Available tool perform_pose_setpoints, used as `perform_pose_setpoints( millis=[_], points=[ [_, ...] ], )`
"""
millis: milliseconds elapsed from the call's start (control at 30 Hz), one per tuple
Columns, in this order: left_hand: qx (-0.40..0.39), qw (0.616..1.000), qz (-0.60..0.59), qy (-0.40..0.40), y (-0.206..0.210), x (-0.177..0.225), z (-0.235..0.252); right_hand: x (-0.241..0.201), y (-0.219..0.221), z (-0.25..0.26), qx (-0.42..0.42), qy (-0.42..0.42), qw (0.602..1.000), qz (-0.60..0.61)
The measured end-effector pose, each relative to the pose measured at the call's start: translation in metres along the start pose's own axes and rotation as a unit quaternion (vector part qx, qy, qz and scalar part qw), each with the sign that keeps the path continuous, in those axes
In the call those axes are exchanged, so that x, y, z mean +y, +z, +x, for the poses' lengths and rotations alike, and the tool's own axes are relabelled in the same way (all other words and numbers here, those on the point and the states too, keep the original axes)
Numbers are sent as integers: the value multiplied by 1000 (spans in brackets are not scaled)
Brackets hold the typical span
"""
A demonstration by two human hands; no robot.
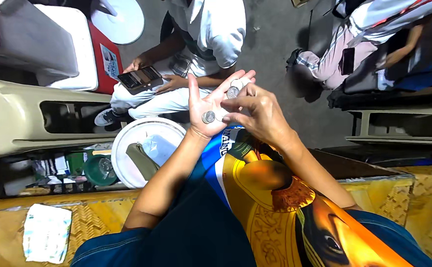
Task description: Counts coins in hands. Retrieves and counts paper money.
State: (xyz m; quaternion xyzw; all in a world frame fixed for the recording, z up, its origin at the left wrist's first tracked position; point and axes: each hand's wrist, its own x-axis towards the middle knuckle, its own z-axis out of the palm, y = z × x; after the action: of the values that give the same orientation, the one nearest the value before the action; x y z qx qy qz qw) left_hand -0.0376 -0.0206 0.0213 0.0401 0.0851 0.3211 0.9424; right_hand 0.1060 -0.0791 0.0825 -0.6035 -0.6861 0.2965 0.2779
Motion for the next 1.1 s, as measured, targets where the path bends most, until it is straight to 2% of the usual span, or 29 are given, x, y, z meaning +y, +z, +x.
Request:
perform_pose_setpoints(
  millis=[167, 367, 567, 733, 1100],
  points=[
    [6, 1000, 17, 6, -2, -1, 0, 1, 12, -6, -20, 2, 1000, 2],
    [0, 1000, 13, -12, -3, -3, -2, -2, 6, 4, -98, 49, 994, 25],
    [-23, 998, 59, 9, -3, 0, 1, -1, 5, -2, 1, -6, 998, 56],
    [8, 1000, 18, 7, 4, -1, 2, 3, -3, 7, 105, -10, 994, 30],
    [0, 1000, 8, 9, 7, 0, -1, 17, 4, 14, 119, -11, 993, -4]
  ],
)
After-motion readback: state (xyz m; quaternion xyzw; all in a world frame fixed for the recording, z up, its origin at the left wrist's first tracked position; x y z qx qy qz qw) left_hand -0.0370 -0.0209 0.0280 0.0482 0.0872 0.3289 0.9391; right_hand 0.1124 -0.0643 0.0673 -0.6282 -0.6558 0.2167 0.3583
